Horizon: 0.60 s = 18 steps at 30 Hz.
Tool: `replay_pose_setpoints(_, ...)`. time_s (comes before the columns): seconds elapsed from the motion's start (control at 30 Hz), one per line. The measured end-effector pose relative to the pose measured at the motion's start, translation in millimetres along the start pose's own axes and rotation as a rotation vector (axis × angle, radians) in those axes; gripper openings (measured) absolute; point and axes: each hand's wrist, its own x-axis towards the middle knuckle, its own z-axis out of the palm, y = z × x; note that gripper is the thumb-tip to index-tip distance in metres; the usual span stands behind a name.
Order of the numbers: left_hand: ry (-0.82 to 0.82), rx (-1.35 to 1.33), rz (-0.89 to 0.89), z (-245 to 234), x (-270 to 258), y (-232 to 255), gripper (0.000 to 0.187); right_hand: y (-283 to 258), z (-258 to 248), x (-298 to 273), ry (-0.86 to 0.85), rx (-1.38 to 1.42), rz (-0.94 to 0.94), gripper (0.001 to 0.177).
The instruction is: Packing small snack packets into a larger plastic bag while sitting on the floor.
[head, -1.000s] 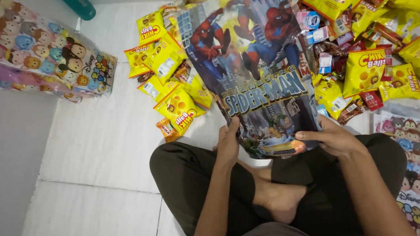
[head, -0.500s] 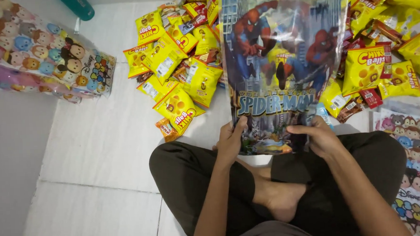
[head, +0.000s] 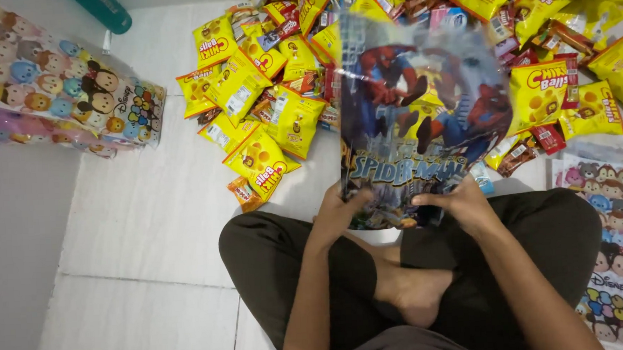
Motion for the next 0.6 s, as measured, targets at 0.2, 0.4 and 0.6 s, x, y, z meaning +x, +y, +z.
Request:
replay_pose_setpoints(0.2, -0.002, 0.217, -0.253, 0.5, 0.2, -4.4, 0.08, 0.9, 12.1, 6.0, 0.0, 0.102, -0.017, 0.071)
replay_pose_setpoints(0.4, 0.197, 0.085, -0.239, 2.3, -0.9, -30.2, 0.071, 46.8, 3.0, 23.3, -0.034, 0.176, 0.052, 0.052)
replay_pose_setpoints(0.6, 0.142, -0.097, -0.182, 5.7, 0.9, -31.5, 0.086, 10.6, 4.4, 15.8, -0.04, 0.105, 0.034, 0.043)
